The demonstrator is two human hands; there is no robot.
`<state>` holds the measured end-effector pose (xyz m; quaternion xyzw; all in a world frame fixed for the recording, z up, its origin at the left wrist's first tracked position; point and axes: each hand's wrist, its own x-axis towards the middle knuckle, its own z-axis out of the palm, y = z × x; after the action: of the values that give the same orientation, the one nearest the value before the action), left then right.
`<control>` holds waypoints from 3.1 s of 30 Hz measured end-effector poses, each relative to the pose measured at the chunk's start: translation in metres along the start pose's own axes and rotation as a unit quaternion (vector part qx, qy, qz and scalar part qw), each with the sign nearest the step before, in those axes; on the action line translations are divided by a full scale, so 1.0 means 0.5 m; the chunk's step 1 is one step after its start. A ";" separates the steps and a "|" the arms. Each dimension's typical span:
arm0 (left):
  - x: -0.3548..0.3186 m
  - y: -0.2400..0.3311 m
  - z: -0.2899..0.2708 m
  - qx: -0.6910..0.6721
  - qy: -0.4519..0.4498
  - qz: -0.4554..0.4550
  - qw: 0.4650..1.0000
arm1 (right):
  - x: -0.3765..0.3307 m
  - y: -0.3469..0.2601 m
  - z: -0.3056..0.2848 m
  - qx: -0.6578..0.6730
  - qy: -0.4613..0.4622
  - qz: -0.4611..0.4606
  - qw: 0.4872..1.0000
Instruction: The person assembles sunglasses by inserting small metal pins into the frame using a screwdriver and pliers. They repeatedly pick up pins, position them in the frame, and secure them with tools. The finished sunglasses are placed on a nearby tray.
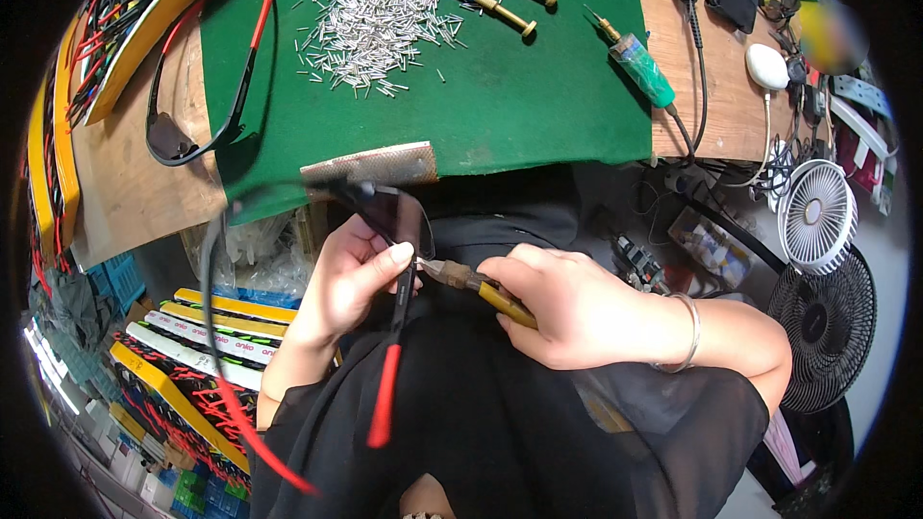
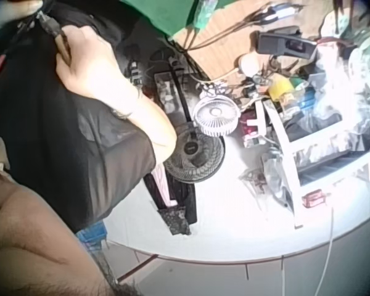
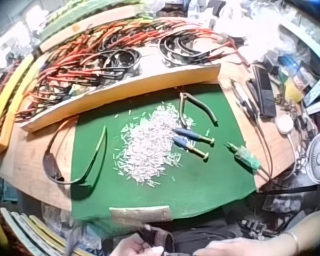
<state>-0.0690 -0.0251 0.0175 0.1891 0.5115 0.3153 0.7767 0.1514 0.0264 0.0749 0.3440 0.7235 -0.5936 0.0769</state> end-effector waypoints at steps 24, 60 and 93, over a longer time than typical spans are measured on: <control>-0.010 -0.003 0.003 0.044 0.085 -0.018 0.995 | 0.021 0.003 -0.023 0.207 -0.107 0.089 0.968; 0.016 -0.004 -0.032 0.000 -0.083 -0.023 0.996 | 0.006 0.012 0.004 -0.124 0.033 -0.059 0.990; -0.008 0.011 -0.001 0.087 0.042 0.009 0.995 | 0.014 0.026 0.001 0.158 -0.037 -0.013 0.987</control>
<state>-0.0725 -0.0238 0.0235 0.2473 0.5677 0.2840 0.7321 0.1535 0.0295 0.0605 0.3207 0.6215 -0.7136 0.0406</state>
